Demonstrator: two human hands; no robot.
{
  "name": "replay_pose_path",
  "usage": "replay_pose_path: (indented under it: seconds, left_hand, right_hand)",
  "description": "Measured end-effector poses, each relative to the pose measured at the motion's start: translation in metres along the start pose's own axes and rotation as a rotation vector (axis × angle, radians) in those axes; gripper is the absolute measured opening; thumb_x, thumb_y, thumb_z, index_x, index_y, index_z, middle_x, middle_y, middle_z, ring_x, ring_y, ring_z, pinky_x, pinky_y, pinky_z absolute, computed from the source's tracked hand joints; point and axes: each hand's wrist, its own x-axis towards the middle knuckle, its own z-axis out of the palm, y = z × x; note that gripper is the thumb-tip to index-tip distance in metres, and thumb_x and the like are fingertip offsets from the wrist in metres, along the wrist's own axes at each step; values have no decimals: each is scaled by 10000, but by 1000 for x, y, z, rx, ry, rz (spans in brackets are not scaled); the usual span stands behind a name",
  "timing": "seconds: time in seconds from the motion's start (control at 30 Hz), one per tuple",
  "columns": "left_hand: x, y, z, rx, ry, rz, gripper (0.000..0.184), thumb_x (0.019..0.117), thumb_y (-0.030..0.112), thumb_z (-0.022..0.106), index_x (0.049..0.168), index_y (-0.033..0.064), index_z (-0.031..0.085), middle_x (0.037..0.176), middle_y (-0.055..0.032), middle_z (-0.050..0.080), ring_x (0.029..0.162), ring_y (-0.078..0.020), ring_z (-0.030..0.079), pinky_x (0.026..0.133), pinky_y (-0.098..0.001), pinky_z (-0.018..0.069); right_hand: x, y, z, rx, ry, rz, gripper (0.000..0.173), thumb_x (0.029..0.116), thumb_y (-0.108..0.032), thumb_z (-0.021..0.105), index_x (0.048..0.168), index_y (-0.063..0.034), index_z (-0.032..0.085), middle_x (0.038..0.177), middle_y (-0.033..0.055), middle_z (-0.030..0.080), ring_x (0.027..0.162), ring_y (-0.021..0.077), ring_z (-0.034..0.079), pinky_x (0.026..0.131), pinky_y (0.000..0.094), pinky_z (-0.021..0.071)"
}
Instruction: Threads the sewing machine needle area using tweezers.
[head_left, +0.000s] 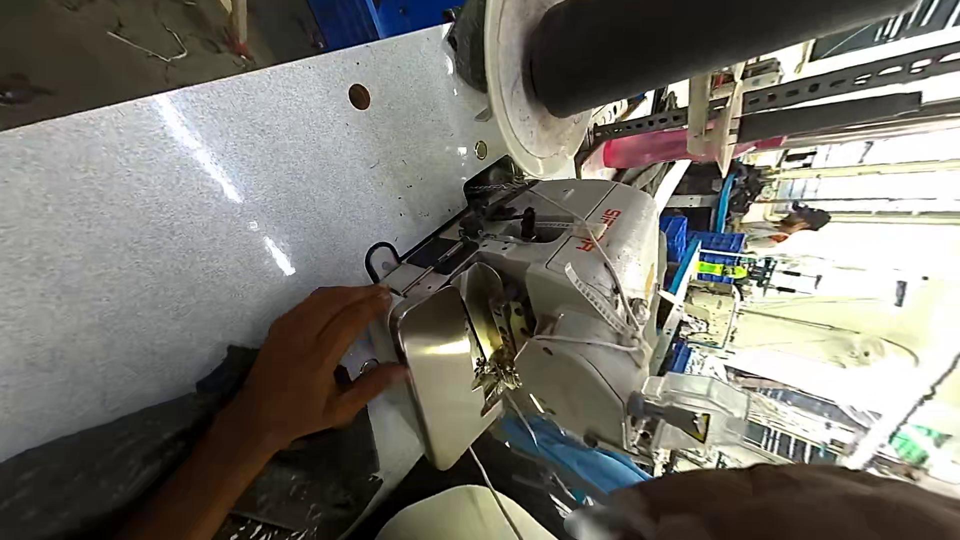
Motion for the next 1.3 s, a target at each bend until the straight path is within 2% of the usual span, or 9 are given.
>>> replay_pose_path:
  seconds: [0.17, 0.3, 0.4, 0.47, 0.53, 0.7, 0.83, 1.03, 1.3]
  left_hand:
    - [5, -2, 8, 7, 5, 7, 630, 907, 665, 613, 1180, 101, 680, 1175, -68, 693, 1121, -188, 643, 940, -392, 541]
    - [3, -5, 4, -39, -14, 7, 530, 956, 586, 590, 1225, 140, 688, 1251, -33, 672, 1167, -158, 623, 933, -347, 546]
    - [1, -5, 1, -98, -20, -18, 442, 984, 504, 569, 1198, 141, 702, 1255, -24, 672, 1170, -142, 619, 933, -323, 540]
    - [3, -7, -1, -132, 3, -62, 376, 1004, 439, 557, 1166, 136, 710, 1215, -15, 683, 1146, -120, 629, 930, -303, 544]
    - [5, -8, -2, -171, 47, -119, 309, 1017, 364, 558, 1132, 118, 706, 1133, -10, 689, 1067, -96, 645, 890, -292, 558]
    - [6, -6, -10, -325, 117, -208, 229, 1015, 286, 587, 1140, 114, 670, 1039, 62, 667, 914, -12, 654, 809, -224, 588]
    - [6, -6, -10, -284, 111, -206, 212, 999, 261, 586, 1117, 112, 680, 1016, 72, 661, 899, 0, 641, 785, -192, 573]
    - [9, -8, -9, -310, 128, -200, 212, 1004, 245, 581, 1125, 98, 672, 988, 60, 672, 846, -17, 651, 727, -200, 578]
    - [10, -8, -8, -274, 128, -206, 219, 1007, 241, 565, 1135, 99, 671, 980, 64, 677, 855, -1, 656, 743, -185, 581]
  right_hand:
    - [41, 9, 14, -138, 0, -8, 150, 1016, -95, 594, 1090, -48, 716, 1130, 109, 741, 1104, 206, 712, 929, 368, 613]
    - [78, 28, 18, -430, 74, -62, 96, 1022, -175, 616, 1060, -157, 702, 1116, -38, 746, 1076, 118, 715, 898, 276, 633]
    - [103, 38, 19, -620, 29, -62, 82, 987, -129, 643, 1044, -122, 701, 1076, -18, 749, 1024, 70, 711, 868, 227, 608]
    - [116, 39, 15, -693, -45, -23, 103, 959, -125, 651, 1023, -122, 733, 1011, -30, 751, 934, 15, 699, 786, 160, 576]
    - [121, 40, 9, -697, -116, 9, 110, 915, -108, 653, 977, -123, 744, 995, -22, 752, 919, 24, 702, 769, 167, 575]
    - [132, 60, -7, -665, -216, -52, 78, 921, -98, 652, 940, -94, 728, 899, -8, 736, 785, 19, 672, 685, 177, 546]
    - [134, 76, -9, -612, -286, -141, 83, 933, -64, 640, 933, -58, 722, 896, 35, 733, 772, 36, 659, 682, 177, 534]
    - [128, 85, -15, -632, -298, -123, 62, 934, -83, 671, 936, -73, 733, 893, 20, 732, 753, 29, 647, 664, 182, 525]
    - [126, 99, -15, -607, -317, -157, 70, 927, -54, 659, 928, -51, 729, 908, 49, 740, 793, 71, 684, 711, 219, 564]
